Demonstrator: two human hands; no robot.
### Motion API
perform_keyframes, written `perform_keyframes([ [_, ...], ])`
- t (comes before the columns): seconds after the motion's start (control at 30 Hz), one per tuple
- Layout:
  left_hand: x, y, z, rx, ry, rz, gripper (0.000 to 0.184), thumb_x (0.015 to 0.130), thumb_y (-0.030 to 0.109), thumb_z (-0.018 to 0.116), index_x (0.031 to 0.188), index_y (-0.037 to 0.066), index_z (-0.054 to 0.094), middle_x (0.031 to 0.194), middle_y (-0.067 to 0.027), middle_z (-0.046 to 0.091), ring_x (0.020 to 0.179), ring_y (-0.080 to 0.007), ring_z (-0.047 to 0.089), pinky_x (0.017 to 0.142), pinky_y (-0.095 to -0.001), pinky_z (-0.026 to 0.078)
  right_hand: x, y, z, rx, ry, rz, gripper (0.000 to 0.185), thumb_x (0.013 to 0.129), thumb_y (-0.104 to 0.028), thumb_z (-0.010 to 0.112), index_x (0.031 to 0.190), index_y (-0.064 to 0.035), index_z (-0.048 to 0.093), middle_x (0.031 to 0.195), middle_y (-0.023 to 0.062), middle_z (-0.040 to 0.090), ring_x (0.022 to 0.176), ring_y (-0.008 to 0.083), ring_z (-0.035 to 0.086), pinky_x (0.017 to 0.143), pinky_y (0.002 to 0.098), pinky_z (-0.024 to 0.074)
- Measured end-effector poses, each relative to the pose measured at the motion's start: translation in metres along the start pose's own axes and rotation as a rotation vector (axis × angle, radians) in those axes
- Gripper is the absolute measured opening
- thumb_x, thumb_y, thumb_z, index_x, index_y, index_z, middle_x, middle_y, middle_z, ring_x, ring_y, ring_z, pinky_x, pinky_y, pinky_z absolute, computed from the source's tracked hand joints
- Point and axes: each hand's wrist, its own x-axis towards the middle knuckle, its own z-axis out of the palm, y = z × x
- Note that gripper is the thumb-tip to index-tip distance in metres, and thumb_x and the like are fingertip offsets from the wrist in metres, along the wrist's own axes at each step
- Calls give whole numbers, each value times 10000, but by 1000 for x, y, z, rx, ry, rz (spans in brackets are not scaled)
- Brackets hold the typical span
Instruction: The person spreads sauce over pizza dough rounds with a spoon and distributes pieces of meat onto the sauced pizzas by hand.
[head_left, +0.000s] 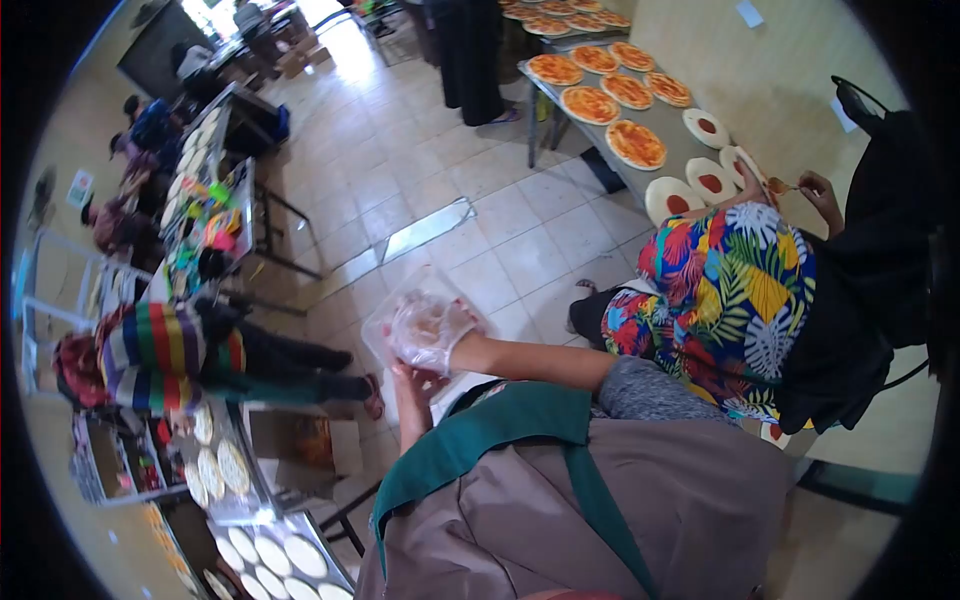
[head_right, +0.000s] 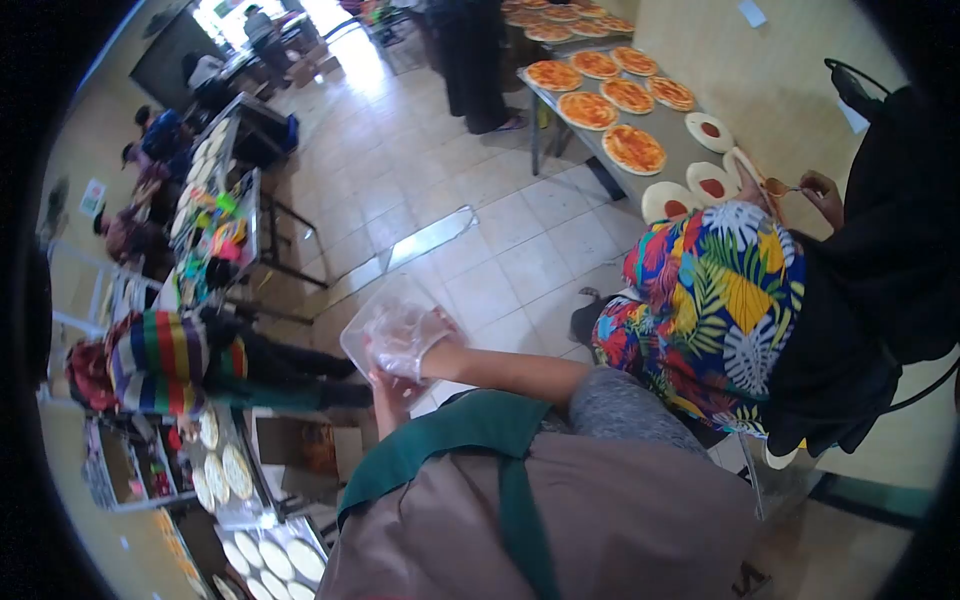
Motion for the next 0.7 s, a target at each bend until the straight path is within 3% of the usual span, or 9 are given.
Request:
perform_keyframes([
  [0.07,38,4,-6,-4,-19,-13,801,998,672,331,1604,210,85,1512,-153,349,1319,-312,464,1038,-467,430,21,22,21,-37,-72,2,347,894,-349,568,1012,-46,690,1099,223,667,1038,372,646,967,499,466],
  [0.17,99,17,-12,10,-69,-28,793,1002,663,332,1601,195,104,1481,-151,383,1294,-302,487,1023,-451,445,46,67,-3,-39,-321,45,367,892,-346,557,934,-11,700,1027,285,672,954,389,683,857,511,512],
  [0.23,146,28,-11,22,-122,-27,787,1006,656,332,1599,186,116,1461,-150,406,1277,-294,502,1013,-440,454,60,84,-47,-167,-313,121,349,882,-330,569,906,-7,701,992,290,675,921,387,692,826,504,523],
  [0.27,171,35,-8,25,-151,-28,785,1007,653,332,1598,181,122,1450,-150,417,1269,-291,510,1008,-435,459,74,118,-29,-151,-184,118,320,862,-324,589,859,-25,701,923,257,680,905,361,684,835,460,529],
  [0.47,327,59,25,33,-401,-65,765,1020,629,333,1585,139,170,1369,-144,493,1206,-264,560,968,-400,492,103,207,-71,-242,181,504,305,877,-338,567,792,-77,699,921,157,694,880,313,661,861,418,526],
  [0.57,404,35,66,-5,-542,-138,724,1036,594,333,1536,77,245,1277,-131,548,1153,-237,589,934,-375,513,100,234,-79,-159,68,731,266,882,-322,572,863,-90,701,955,151,695,899,312,668,858,423,523],
  [0.6,419,34,85,-34,-585,-169,699,1044,575,333,1501,48,285,1243,-126,565,1140,-226,594,927,-368,517,93,247,-71,-163,141,785,258,877,-309,584,926,-82,696,974,175,688,938,328,670,853,440,523],
  [0.7,445,50,142,18,-732,-217,665,1054,553,334,1448,17,344,1223,-123,574,1130,-214,597,936,-358,512,72,279,-69,-7,265,1047,256,916,-274,539,974,-94,711,1033,141,709,980,312,681,868,450,517],
])
